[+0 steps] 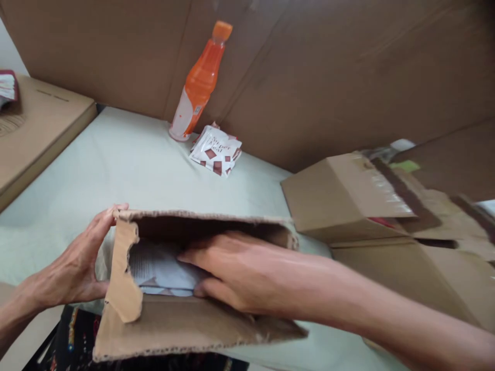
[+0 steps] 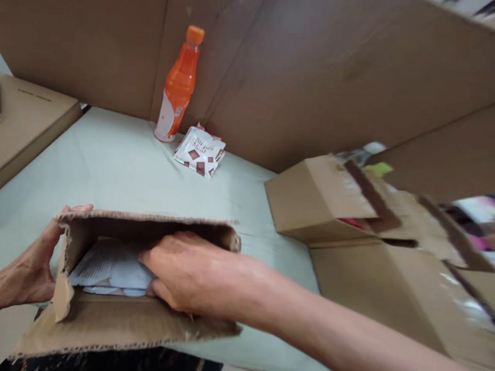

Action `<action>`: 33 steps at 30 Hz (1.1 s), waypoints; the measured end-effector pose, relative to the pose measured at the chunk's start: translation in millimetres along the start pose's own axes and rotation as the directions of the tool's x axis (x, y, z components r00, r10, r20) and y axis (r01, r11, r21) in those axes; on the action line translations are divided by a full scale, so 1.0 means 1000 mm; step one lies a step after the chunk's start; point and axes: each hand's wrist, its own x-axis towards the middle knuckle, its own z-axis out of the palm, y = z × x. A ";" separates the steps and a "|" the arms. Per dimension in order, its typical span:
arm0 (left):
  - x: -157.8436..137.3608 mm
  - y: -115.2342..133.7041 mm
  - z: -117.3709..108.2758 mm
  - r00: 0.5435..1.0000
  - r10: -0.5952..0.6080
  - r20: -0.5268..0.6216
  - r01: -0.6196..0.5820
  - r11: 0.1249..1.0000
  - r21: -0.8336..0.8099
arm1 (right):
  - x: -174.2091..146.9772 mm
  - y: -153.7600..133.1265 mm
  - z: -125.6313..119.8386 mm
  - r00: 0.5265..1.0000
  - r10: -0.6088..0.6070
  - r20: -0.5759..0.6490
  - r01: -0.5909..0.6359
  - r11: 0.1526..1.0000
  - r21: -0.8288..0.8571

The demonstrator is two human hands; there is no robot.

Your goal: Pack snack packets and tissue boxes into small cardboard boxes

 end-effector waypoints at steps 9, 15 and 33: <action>-0.012 0.003 0.011 0.995 -0.013 -0.102 0.015 1.000 0.017 | 0.014 -0.012 0.015 0.998 0.049 0.050 -0.037 0.974 -0.222; -0.017 -0.004 0.022 0.987 -0.063 -0.147 0.073 0.996 0.060 | 0.003 0.003 -0.004 0.992 0.060 0.113 -0.060 0.998 -0.005; -0.001 -0.001 0.025 0.979 -0.061 -0.192 0.054 0.998 -0.040 | 0.002 0.013 -0.003 0.943 -0.011 -0.331 0.041 0.995 0.086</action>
